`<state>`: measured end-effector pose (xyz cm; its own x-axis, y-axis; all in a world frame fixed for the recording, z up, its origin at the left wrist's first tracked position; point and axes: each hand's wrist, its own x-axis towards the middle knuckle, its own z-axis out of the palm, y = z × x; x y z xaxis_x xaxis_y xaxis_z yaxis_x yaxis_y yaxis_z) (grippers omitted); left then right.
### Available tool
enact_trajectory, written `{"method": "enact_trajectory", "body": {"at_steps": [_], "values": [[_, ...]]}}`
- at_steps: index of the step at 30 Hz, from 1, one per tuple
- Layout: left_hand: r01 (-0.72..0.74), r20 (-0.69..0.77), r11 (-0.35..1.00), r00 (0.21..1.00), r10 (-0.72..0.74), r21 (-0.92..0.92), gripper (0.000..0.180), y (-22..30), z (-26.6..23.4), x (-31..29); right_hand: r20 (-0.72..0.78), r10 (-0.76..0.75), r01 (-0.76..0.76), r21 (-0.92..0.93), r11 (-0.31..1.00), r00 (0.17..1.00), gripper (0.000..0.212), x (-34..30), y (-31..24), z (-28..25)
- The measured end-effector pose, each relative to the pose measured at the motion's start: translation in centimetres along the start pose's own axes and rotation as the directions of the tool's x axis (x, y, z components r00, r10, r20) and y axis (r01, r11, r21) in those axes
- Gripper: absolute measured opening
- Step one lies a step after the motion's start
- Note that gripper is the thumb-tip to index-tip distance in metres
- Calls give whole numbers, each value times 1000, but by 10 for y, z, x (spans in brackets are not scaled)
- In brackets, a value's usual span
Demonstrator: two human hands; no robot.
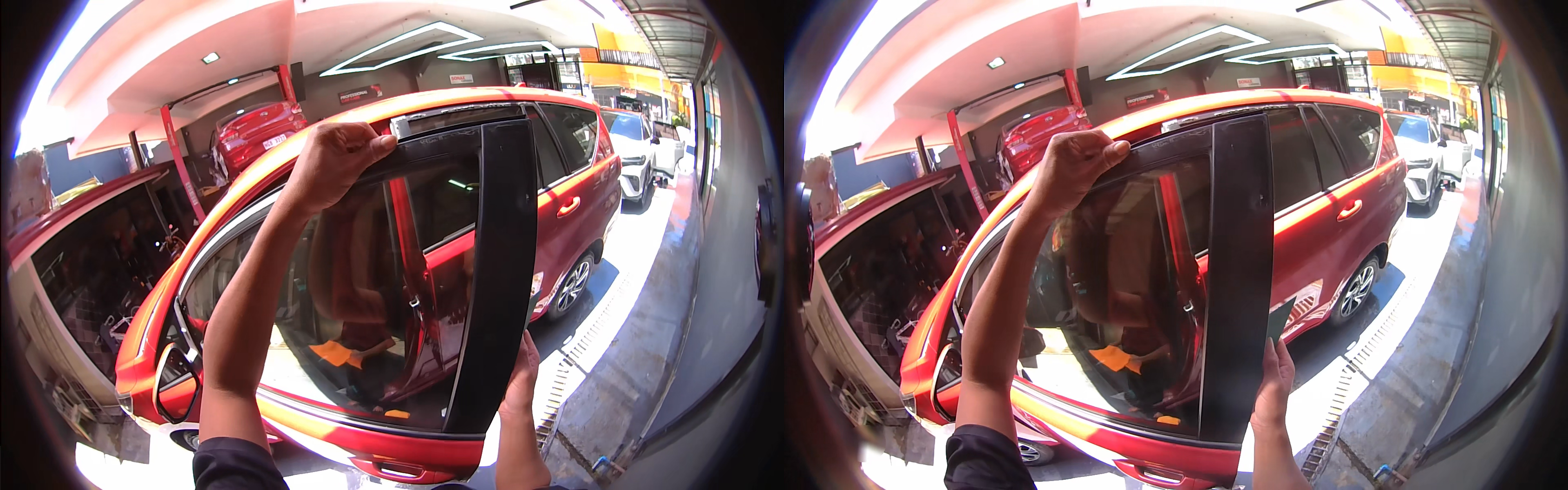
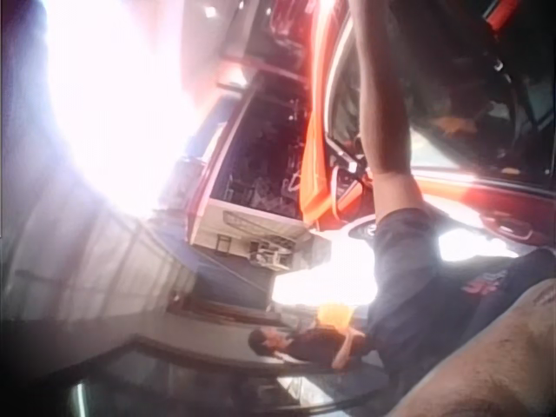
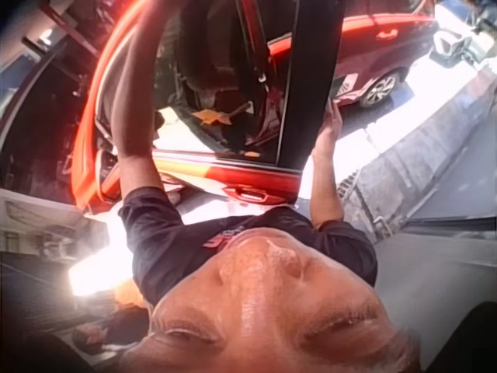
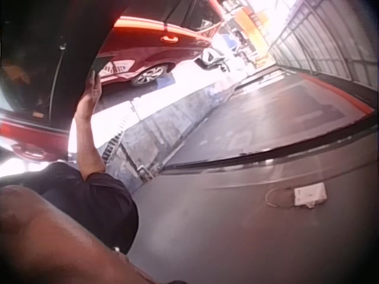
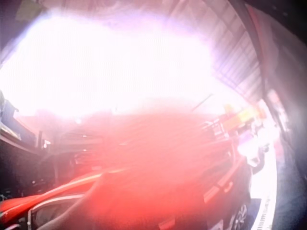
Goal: The person applies a dark tint film to the side window of a red car using a green squeegee. They smooth the film onto the glass, press the edges, and trim the excess material along the window frame.
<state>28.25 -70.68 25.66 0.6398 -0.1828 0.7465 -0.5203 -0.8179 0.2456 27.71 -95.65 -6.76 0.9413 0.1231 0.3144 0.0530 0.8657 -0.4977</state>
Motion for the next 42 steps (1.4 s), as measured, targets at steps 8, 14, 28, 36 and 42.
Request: {"method": "enact_trajectory", "body": {"at_steps": [8, 14, 28, 36, 42], "values": [[-72, -204, 994, 977, 54, -80, 24, -15, 5, -13, -52, -48, 44, -64, 997, 998, 29, 0, 2, 4], [-272, -224, 917, 912, 342, 293, 20, 2, 10, -33, -83, -102, 90, -131, 987, 991, 27, 0, 1, 4], [-386, -18, 555, 810, 587, 737, 17, 3, 19, -21, -72, -210, 189, -228, 955, 975, 21, -3, 5, -3], [-460, 20, 584, 796, 604, 669, 58, 1, 13, -31, -101, -219, 192, -231, 954, 970, 19, -2, 1, 9], [-526, 87, 492, 739, 668, 694, 58, -10, 10, -30, 5, -477, 419, -485, 767, 879, 38, -20, 8, -10]]}}
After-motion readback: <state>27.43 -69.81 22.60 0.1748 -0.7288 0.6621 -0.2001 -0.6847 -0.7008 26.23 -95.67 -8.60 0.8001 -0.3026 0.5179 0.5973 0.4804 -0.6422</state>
